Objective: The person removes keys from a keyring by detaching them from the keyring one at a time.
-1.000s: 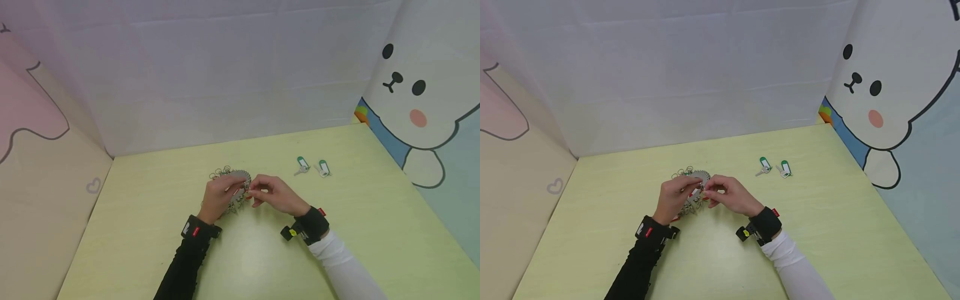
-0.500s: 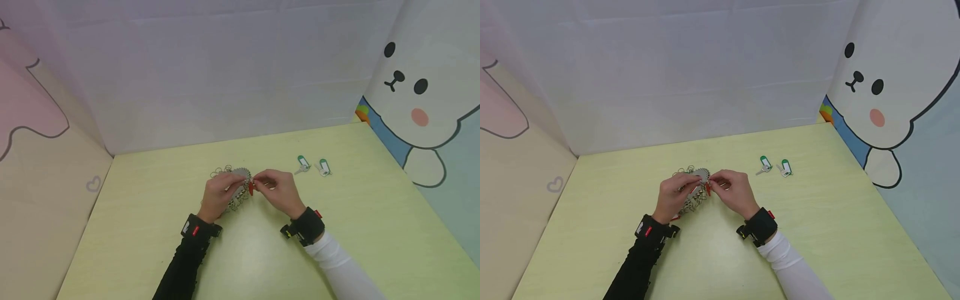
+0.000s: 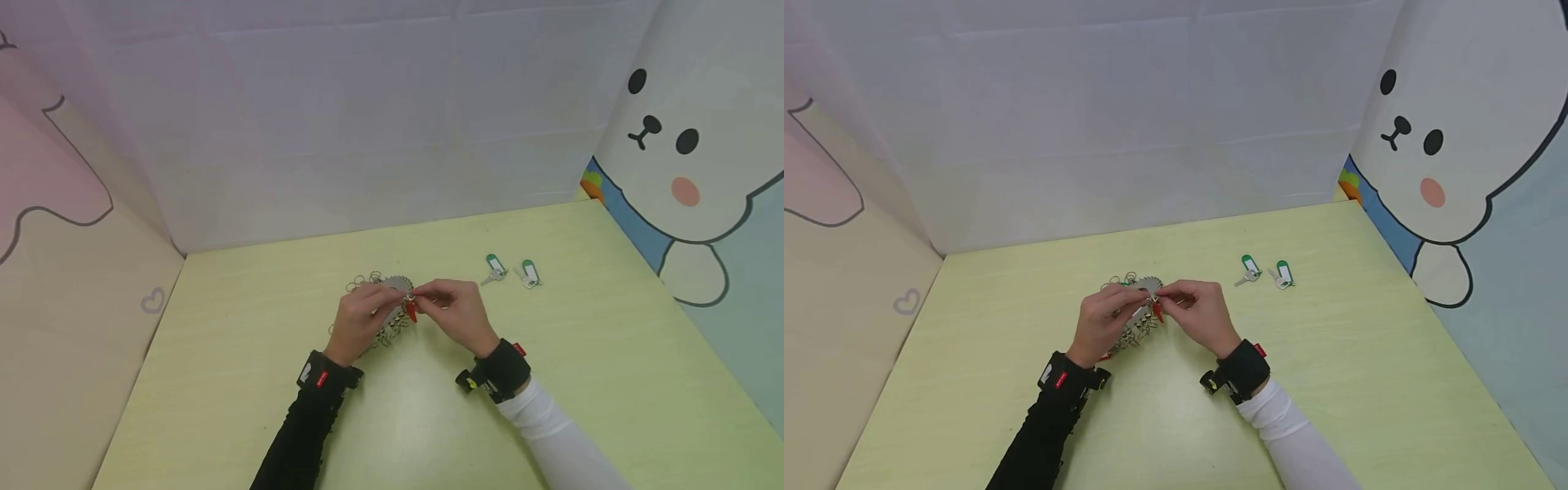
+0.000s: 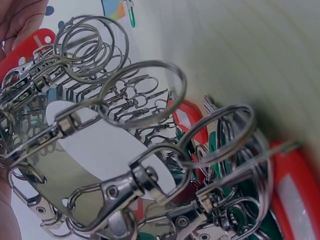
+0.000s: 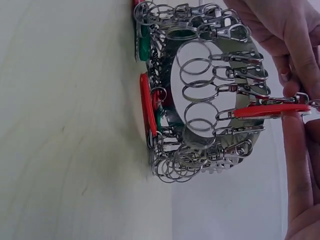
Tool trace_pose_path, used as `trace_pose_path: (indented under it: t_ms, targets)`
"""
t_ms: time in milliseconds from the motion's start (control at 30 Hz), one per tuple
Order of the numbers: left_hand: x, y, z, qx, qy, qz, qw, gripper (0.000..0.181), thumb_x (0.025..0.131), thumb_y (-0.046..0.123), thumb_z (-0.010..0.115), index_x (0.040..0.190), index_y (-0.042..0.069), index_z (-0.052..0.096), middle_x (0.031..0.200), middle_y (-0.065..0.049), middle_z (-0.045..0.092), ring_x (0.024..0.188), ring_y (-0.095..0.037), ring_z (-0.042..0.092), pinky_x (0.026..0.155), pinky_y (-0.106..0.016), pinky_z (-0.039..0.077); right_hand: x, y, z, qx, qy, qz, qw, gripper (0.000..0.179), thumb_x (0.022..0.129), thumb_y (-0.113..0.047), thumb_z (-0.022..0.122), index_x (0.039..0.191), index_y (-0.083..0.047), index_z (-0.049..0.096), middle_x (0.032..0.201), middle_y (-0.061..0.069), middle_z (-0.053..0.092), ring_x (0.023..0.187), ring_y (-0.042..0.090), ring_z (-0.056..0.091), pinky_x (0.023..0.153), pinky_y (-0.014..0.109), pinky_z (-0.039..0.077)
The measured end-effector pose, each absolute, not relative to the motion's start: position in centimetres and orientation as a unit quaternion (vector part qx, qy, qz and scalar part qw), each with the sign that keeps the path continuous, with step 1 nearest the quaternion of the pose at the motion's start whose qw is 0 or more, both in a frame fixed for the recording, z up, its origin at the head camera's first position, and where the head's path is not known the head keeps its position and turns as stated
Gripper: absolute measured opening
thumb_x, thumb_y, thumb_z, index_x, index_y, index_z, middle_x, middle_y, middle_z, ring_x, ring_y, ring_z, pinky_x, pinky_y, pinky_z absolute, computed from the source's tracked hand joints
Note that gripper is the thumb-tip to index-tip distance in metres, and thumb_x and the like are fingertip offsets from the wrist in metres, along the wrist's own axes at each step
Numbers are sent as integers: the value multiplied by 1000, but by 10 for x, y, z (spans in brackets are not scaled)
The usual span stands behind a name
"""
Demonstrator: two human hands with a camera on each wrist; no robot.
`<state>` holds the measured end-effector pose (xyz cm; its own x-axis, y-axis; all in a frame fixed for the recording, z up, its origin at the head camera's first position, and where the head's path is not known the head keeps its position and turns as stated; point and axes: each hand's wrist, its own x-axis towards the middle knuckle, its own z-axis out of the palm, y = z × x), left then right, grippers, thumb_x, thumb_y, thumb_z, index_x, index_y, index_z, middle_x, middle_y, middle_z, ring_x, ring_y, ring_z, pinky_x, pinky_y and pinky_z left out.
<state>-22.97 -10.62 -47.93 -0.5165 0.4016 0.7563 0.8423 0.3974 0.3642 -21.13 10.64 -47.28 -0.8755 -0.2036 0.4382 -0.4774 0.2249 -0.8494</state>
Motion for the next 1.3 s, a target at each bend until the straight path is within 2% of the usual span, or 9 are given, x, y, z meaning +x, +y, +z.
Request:
trace_pose_path:
  t_ms: [133,267,400,467,533,700,800,1000,1300]
  targets:
    - [-231,-107,-479,-394,-782,-383,295,19,83,-5,81,100,3,80,93,-9,78,88,-23,75,77,-35,62,-213,112,-470,224,-735,640,24,12,94,3,73,105,3,77,96,19,75,76,16,76,71,33,63]
    - [-231,-108,-480,-392,-781,-386,298,19,84,-6,81,100,3,80,95,-9,79,88,-23,75,76,-34,61,-213,116,-464,205,-713,667,-68,12,95,1,73,106,5,75,99,20,73,78,14,75,76,37,63]
    - [-231,-109,-479,-389,-783,-381,301,20,84,-5,81,101,4,79,95,-9,79,87,-23,75,74,-34,61,-213,116,-462,217,-692,679,-115,13,96,2,70,108,8,72,102,23,69,84,20,74,80,40,63]
    - [-230,-109,-478,-387,-784,-380,303,20,84,-5,82,101,4,79,95,-9,79,87,-23,75,74,-34,61,-213,116,-462,232,-684,680,-127,13,98,2,68,109,8,71,104,25,66,89,25,73,80,41,63]
    - [-230,-109,-478,-385,-784,-380,304,21,84,-5,82,102,4,79,95,-9,79,86,-22,75,73,-34,61,-213,115,-462,242,-680,678,-136,13,99,1,66,110,8,70,105,25,64,87,26,72,78,41,63]
    - [-230,-109,-476,-391,-779,-388,300,20,84,-5,82,101,4,79,95,-9,79,86,-22,74,72,-34,60,-212,115,-460,237,-686,668,-160,17,105,-6,61,113,8,67,91,12,65,69,15,67,69,39,63]
    - [-231,-109,-477,-395,-777,-393,293,19,84,-5,81,101,4,80,95,-9,79,87,-22,75,74,-33,61,-212,116,-458,229,-686,668,-176,22,107,-10,58,115,9,66,88,6,69,72,15,71,70,39,63]
    - [-231,-109,-478,-405,-775,-398,278,20,83,-6,81,101,4,80,96,-9,79,89,-23,75,76,-34,61,-212,121,-456,245,-690,654,-191,23,107,-8,56,116,10,68,101,18,75,89,20,77,82,40,63]
    - [-230,-111,-475,-416,-774,-399,261,23,82,-8,82,102,4,81,97,-10,80,89,-23,75,75,-35,61,-212,126,-451,281,-722,610,-168,21,106,-3,55,117,8,70,102,23,74,91,18,77,84,37,63]
